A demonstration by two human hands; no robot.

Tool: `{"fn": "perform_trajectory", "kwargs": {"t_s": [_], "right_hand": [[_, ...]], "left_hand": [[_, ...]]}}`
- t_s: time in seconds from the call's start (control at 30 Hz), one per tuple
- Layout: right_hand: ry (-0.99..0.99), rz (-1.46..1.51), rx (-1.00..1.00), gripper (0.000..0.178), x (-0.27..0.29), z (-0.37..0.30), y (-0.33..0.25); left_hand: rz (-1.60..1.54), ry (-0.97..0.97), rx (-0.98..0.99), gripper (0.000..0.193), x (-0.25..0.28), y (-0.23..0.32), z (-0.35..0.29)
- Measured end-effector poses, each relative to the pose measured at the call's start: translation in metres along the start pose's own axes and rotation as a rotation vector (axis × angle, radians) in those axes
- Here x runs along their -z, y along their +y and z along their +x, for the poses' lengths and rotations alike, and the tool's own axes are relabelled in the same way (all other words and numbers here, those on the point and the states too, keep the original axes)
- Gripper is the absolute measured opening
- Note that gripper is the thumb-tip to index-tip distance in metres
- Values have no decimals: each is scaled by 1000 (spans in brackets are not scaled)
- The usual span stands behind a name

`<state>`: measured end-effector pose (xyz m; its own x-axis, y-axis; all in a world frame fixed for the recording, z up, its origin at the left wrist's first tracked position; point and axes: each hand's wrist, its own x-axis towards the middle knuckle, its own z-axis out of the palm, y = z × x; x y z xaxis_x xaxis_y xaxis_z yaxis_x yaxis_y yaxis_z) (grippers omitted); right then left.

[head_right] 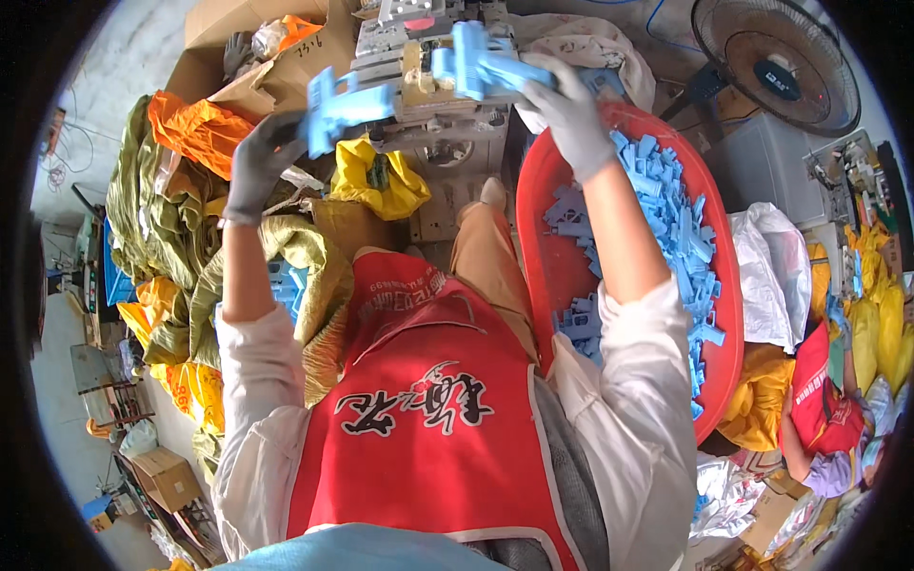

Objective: Sorting and preparing light blue plastic toy components at a manufacturing workstation.

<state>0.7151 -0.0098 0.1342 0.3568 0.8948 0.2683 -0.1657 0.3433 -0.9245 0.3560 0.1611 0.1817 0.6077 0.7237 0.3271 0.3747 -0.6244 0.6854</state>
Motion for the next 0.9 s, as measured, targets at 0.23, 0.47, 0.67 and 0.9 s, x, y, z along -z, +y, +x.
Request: {"fn": "perform_trajectory", "kwargs": {"t_s": [0.23,0.47,0.67,0.9], "right_hand": [[-155,-580,-159,35,-48,26,-22],[-162,-335,-33,32,57,19,-2],[-207,-1341,-491,29,166,-94,120],[-56,-1842,-832,53,167,-167,213]], "left_hand": [[114,260,351,36,77,-55,-143],[260,417,547,37,135,-64,-291],[250,670,666,35,145,-70,-311],[209,353,537,33,114,-45,-237]]}}
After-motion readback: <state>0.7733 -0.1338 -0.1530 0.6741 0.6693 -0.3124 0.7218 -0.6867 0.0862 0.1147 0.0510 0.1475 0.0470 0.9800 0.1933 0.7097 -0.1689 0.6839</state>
